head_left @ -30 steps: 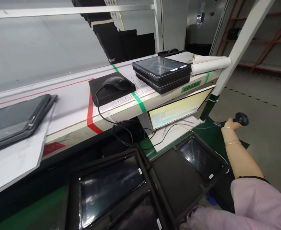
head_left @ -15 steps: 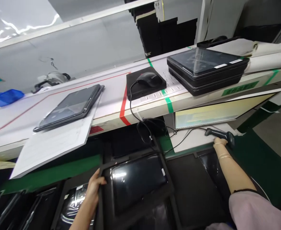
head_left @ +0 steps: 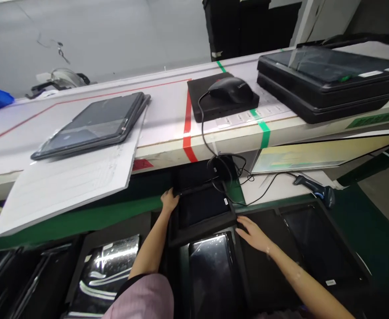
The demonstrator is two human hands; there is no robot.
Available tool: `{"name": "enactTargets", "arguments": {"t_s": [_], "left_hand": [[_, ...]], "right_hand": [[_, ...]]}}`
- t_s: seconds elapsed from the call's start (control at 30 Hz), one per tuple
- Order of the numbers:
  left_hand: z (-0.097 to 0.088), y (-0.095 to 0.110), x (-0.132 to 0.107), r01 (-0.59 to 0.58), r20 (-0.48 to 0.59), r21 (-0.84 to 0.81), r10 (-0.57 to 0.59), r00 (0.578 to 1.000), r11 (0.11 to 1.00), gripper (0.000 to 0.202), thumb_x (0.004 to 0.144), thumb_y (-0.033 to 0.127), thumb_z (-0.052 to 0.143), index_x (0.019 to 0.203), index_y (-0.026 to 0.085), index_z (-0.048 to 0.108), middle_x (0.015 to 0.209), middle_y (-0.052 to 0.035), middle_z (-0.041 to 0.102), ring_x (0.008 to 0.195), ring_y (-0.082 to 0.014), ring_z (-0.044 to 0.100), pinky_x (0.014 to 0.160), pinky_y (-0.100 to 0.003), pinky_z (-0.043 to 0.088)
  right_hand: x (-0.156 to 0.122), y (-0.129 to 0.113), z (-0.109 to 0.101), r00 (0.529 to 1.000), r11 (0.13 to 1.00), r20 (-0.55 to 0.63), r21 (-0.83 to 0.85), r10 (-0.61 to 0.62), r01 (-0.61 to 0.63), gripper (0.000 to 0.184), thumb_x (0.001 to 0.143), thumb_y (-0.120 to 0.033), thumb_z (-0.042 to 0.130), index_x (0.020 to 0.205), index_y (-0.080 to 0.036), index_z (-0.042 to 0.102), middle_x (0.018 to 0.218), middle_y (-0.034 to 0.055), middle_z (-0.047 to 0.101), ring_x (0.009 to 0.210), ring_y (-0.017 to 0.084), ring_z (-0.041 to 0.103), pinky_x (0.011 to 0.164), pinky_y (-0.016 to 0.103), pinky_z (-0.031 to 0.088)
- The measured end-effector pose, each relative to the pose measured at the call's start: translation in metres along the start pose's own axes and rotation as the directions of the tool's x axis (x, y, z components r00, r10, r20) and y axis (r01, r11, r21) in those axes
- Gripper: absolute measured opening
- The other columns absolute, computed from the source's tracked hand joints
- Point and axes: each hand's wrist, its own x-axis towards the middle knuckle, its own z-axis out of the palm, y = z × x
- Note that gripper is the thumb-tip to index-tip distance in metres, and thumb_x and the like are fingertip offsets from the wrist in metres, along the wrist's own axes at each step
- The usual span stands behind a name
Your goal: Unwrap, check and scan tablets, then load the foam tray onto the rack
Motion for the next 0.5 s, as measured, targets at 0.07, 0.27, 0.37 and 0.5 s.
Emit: {"name": "enactTargets", "arguments": {"t_s": [0.07, 0.27, 0.37, 0.5], "left_hand": [[0.009, 0.007, -0.013, -0.130, 0.024, 0.006, 0.130, 0.991, 0.991, 0.024, 0.079, 0.020, 0.064, 0.102, 0.012, 0.060, 0.118, -0.0104, 0.058, 0.122, -0.0261, 0.046, 0.107, -0.051, 0.029], [0.022, -0.019, -0.162, -0.252, -0.025, -0.058, 0.251, 0.968, 0.966, 0.027, 0.084, 0.025, 0.048, 0.106, 0.014, 0.059, 0.122, -0.0141, 0.055, 0.123, -0.0240, 0.043, 0.110, -0.043, 0.030], [0.037, -0.047, -0.245, -0.102, -0.098, -0.109, 0.091, 0.991, 0.989, 0.033, 0.082, 0.031, 0.046, 0.103, 0.009, 0.059, 0.111, -0.0200, 0.056, 0.112, -0.0316, 0.047, 0.104, -0.055, 0.031], [0.060, -0.058, -0.266, 0.101, -0.086, -0.278, -0.130, 0.988, 0.955, 0.033, 0.074, 0.028, 0.056, 0.102, 0.011, 0.059, 0.117, -0.0194, 0.054, 0.120, -0.0336, 0.043, 0.108, -0.055, 0.026]], "right_hand": [[0.021, -0.011, 0.026, 1.000, 1.000, 0.019, -0.009, 0.006, -0.006, 0.044, 0.070, -0.056, 0.069, 0.091, -0.017, 0.069, 0.115, 0.0137, 0.063, 0.113, 0.028, 0.056, 0.105, 0.042, 0.040], [0.078, -0.004, 0.048, 0.992, 0.995, 0.085, 0.024, 0.098, -0.100, 0.048, 0.084, -0.044, 0.064, 0.122, -0.016, 0.057, 0.134, 0.0126, 0.051, 0.126, 0.026, 0.045, 0.111, 0.051, 0.027], [0.087, 0.007, 0.057, 0.983, 0.981, 0.037, 0.065, 0.180, -0.183, 0.044, 0.090, -0.037, 0.058, 0.129, -0.017, 0.051, 0.141, 0.0116, 0.044, 0.131, 0.026, 0.039, 0.112, 0.051, 0.026], [0.095, 0.009, 0.065, 0.960, 0.953, 0.014, 0.119, 0.280, -0.280, 0.044, 0.091, -0.034, 0.057, 0.131, -0.018, 0.048, 0.136, 0.0118, 0.047, 0.123, 0.026, 0.046, 0.105, 0.051, 0.035]]}}
